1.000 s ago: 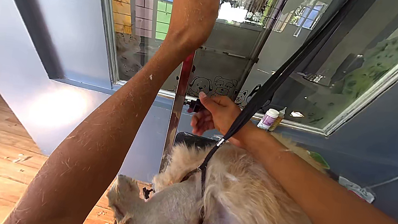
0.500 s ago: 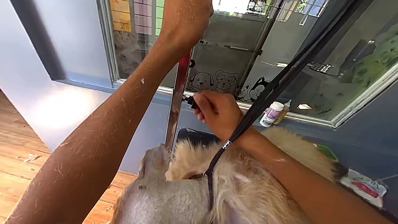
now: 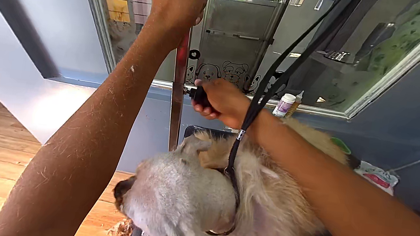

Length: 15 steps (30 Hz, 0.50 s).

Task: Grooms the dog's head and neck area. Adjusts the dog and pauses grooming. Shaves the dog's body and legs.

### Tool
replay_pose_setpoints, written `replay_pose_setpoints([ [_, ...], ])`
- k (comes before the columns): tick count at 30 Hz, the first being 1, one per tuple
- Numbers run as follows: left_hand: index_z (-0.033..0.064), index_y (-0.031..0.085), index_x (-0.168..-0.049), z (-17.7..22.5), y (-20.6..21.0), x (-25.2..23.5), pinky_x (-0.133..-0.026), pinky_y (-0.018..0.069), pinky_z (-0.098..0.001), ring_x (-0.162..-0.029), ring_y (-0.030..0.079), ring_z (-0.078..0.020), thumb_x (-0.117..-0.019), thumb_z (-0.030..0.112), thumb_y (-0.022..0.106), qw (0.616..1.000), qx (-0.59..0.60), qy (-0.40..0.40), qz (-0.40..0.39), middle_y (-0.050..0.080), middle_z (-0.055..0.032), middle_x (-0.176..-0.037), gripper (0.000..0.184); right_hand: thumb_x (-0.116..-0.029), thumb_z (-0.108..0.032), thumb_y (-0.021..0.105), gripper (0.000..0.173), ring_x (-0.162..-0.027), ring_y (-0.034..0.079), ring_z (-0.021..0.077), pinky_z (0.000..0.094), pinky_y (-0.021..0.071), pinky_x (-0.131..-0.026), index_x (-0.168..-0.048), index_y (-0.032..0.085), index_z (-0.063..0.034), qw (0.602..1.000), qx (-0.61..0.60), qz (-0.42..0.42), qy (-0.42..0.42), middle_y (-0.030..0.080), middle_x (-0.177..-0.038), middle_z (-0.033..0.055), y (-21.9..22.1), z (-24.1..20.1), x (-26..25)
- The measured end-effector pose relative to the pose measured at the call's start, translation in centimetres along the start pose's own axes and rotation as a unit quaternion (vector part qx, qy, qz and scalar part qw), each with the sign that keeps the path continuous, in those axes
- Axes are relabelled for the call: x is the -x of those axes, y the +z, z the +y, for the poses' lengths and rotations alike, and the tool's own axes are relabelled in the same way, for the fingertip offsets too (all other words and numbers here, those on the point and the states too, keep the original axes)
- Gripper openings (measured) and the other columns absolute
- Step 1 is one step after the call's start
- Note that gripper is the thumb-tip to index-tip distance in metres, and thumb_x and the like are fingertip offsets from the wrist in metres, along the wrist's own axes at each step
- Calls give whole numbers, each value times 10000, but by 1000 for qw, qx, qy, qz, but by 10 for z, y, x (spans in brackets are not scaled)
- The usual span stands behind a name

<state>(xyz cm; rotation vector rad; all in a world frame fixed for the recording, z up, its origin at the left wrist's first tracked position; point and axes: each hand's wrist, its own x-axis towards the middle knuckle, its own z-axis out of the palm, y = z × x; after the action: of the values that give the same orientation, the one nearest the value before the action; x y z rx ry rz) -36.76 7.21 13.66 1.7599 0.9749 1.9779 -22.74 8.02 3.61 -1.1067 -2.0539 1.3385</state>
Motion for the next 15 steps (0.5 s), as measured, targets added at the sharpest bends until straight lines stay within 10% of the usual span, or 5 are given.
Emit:
replay_pose_setpoints([
  [2,125,392,-628,-1,-1,0,-385,333,-166,-385,345,-32,-1011,-46,431,1000,-3,-2,3,370,48,-481,422,-1098,-530,287,649,-473,564,86,249,447,-440,-865,664,-55,996,78,28,-23,650,-640,21,-7,0,4],
  [5,105,406,-622,-4,-2,-1,-373,353,-171,-375,362,-40,-996,-60,458,1000,3,12,10,377,35,-473,412,-1016,-390,623,434,-872,727,157,349,631,-775,-1248,661,-25,918,250,52,-302,717,-1028,94,-16,20,13],
  [8,102,407,-617,-4,-3,2,-391,361,-168,-387,366,-42,-975,-88,487,1000,-5,1,8,379,29,-479,414,-1019,-252,604,344,-711,655,169,308,570,-656,-1191,653,41,809,341,112,-466,674,-875,118,-7,42,4],
  [11,101,421,-614,-5,-2,6,-392,365,-156,-386,374,-31,-980,-90,473,1000,2,3,-2,384,37,-475,417,-1105,-238,393,328,-552,530,108,288,468,-538,-1086,632,-15,899,259,81,-345,544,-677,18,3,39,9],
  [15,99,407,-592,-8,0,10,-435,401,-173,-407,412,-50,-925,-139,476,999,-41,-12,22,409,24,-476,415,-1099,-550,135,636,-354,284,30,191,220,-355,-738,460,-140,997,-68,-43,-11,339,-471,-62,13,15,15],
])
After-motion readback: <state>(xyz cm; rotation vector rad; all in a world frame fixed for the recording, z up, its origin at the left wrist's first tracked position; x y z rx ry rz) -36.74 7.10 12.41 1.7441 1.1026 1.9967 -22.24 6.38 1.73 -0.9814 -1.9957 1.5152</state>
